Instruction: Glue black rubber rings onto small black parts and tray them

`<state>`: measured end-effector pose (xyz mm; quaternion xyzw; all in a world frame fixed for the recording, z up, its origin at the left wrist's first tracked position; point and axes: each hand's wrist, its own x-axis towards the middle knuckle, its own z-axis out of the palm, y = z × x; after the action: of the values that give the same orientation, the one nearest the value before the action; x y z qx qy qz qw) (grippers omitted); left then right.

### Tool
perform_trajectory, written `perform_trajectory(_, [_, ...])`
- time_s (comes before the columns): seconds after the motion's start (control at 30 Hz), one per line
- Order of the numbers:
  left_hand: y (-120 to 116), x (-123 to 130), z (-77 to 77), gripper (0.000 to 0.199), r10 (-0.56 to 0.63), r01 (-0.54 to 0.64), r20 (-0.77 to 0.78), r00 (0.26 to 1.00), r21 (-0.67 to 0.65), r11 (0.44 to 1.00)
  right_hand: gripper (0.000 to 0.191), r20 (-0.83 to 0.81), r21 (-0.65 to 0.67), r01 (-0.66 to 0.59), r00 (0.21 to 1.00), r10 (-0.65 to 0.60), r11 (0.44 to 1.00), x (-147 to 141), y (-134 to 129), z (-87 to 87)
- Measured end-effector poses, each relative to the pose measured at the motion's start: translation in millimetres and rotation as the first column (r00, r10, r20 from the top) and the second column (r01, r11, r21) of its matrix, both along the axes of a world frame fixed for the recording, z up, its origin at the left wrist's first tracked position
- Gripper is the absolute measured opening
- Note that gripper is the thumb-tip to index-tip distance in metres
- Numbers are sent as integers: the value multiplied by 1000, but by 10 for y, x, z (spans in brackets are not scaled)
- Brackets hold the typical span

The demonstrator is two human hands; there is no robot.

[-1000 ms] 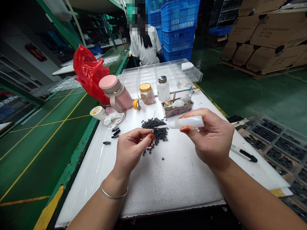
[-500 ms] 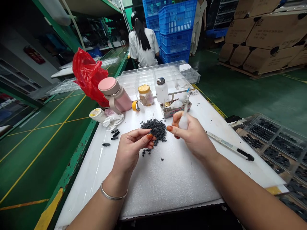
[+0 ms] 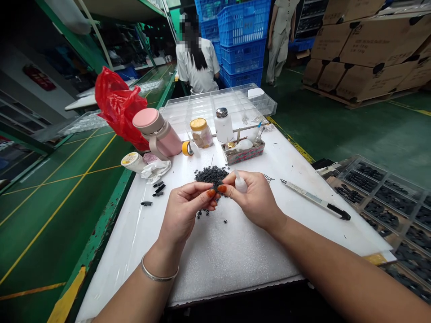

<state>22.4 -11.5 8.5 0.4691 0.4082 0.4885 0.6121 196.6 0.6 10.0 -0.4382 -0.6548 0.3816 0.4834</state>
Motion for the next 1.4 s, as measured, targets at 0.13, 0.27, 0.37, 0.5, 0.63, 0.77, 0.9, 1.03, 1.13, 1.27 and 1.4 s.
perform_trajectory(0.13, [48, -96, 33, 15, -1, 12, -202, 979, 53, 999, 32, -72, 12, 46, 996, -45, 999, 108, 56, 13])
perform_trajectory(0.27, [71, -141, -2, 6, -129, 267, -624, 770, 132, 955, 33, -214, -12, 16, 977, -19, 1000, 234, 155, -29])
perform_trajectory(0.37, [53, -103, -52, 12, -170, 430, -777, 607, 141, 892, 36, -257, -71, -34, 966, 15, 997, 262, 199, -41])
perform_trajectory(0.5, [18, -25, -108, 19, -159, 509, -894, 419, 86, 857, 38, -219, -115, -75, 974, 49, 990, 238, 195, -2])
perform_trajectory(0.63, [4, 4, -130, 20, -147, 552, -915, 377, 95, 828, 38, -145, -101, -67, 988, 52, 993, 220, 179, 27])
perform_trajectory(0.77, [22, -19, -81, 18, -200, 466, -821, 535, 89, 881, 35, -81, -56, -50, 996, 45, 997, 224, 173, 18])
perform_trajectory(0.9, [53, -68, -8, 11, -224, 218, -365, 904, -56, 974, 30, -37, 13, -37, 999, 37, 999, 216, 123, 36])
perform_trajectory(1.03, [64, -89, 13, 22, -67, 96, 122, 990, -246, 965, 27, -32, 39, -71, 997, 72, 997, 178, 27, 86])
perform_trajectory(1.13, [48, -69, 12, 26, 11, 97, 322, 947, -316, 944, 25, -31, 35, -116, 993, 117, 993, 146, -40, 120])
perform_trajectory(1.27, [14, -38, 18, 27, 25, 162, 478, 878, -345, 924, 23, 2, 66, -141, 990, 141, 988, 124, -83, 155])
perform_trajectory(1.4, [2, -28, 26, 27, 47, 175, 524, 850, -366, 914, 21, 34, 111, -162, 987, 160, 980, 127, -95, 176])
